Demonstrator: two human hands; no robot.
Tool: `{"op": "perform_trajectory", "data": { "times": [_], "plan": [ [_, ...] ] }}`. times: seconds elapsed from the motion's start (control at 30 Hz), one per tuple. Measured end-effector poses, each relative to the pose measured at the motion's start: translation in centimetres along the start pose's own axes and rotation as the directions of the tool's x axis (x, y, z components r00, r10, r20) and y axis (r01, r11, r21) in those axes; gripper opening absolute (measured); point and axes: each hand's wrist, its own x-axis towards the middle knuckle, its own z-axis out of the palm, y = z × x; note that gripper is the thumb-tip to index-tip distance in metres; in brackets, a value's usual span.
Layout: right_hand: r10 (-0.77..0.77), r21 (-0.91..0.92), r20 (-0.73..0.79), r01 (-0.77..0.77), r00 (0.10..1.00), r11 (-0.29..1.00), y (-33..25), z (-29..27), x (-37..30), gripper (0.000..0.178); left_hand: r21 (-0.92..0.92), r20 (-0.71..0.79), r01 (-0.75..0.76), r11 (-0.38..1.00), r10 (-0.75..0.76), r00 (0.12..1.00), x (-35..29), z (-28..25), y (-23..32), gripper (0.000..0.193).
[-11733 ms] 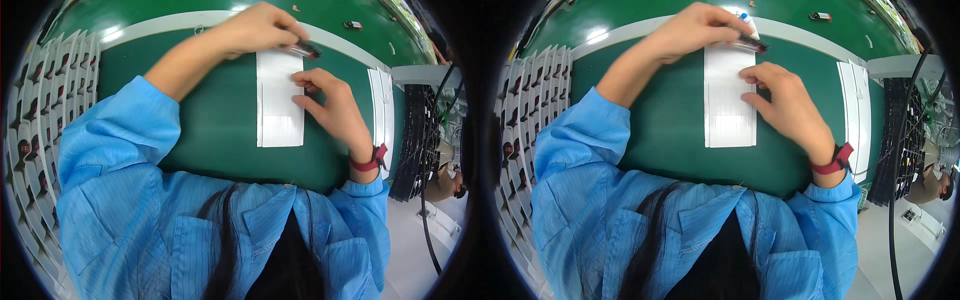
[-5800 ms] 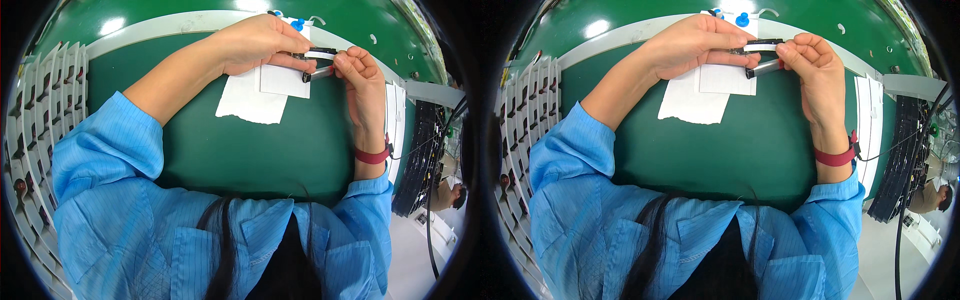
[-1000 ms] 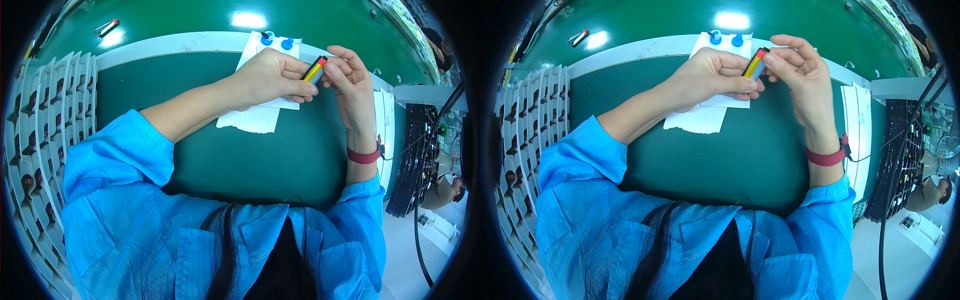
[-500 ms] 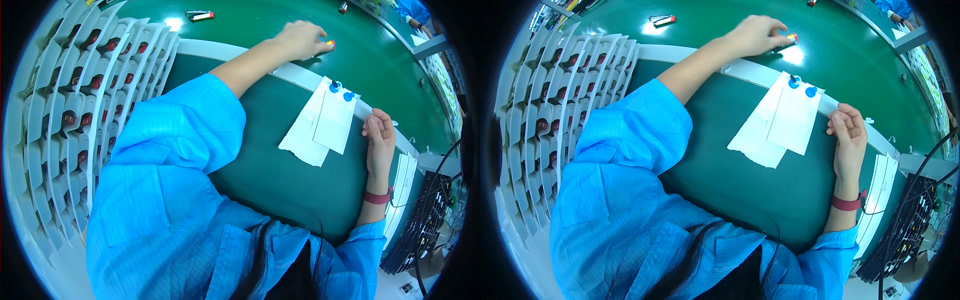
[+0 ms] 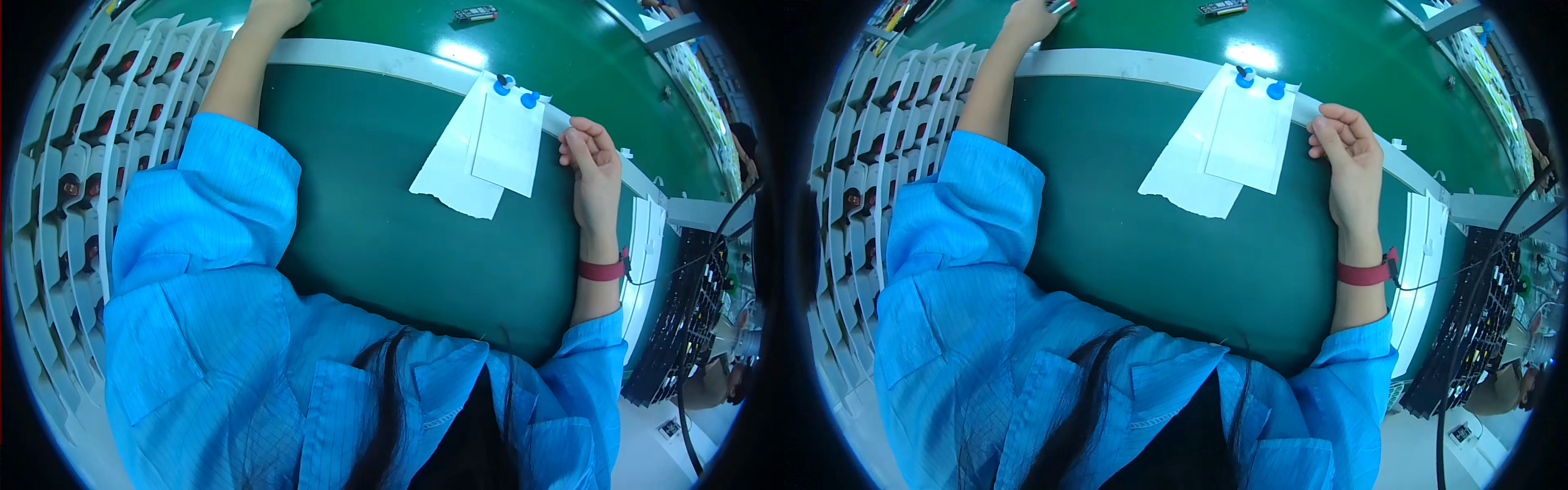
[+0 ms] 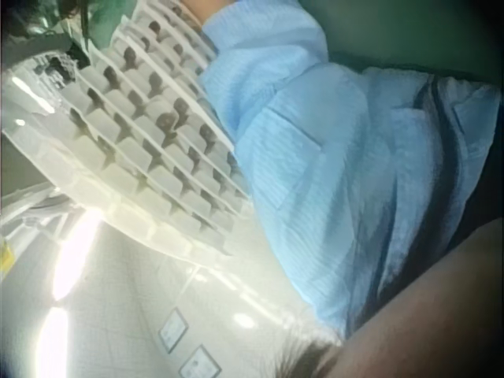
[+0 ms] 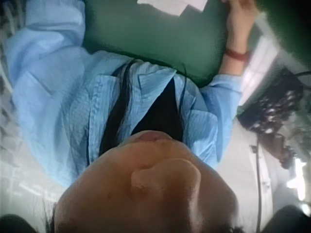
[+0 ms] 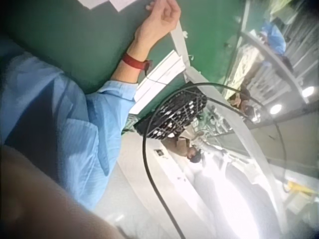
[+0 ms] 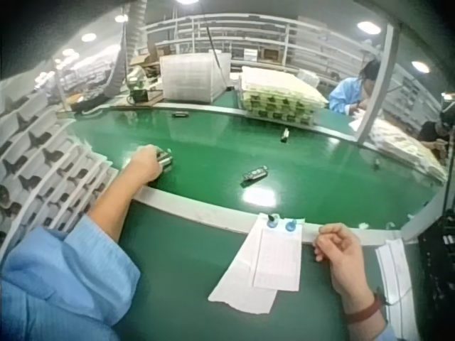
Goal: The person assembles small electronic components onto a circuit board by hand, securing them with adhesive tape.
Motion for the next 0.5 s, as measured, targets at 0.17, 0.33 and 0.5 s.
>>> {"op": "perform_trajectory", "data": {
  "times": [0.17,0.33,0.5],
  "plan": [
    [-0.020,0.119,-0.077,0.029,0.997,0.992,-0.3,0.2,-0.8,0.022,-0.431,-0.140,-0.658,0.618,0.674,0.725,-6.9,-1.5,10.9,0.019],
    [0.009,0.350,0.057,-0.028,0.998,0.936,-1.6,1.3,-1.5,0.028,-0.611,-0.098,-0.641,0.465,0.759,0.644,-12.2,1.5,16.7,0.025],
    [-0.036,-0.094,0.001,0.036,0.999,0.995,-0.1,0.5,-0.7,0.023,-0.948,0.316,0.195,0.250,0.695,0.646,-10.2,3.4,16.2,0.020]
  ]
}}
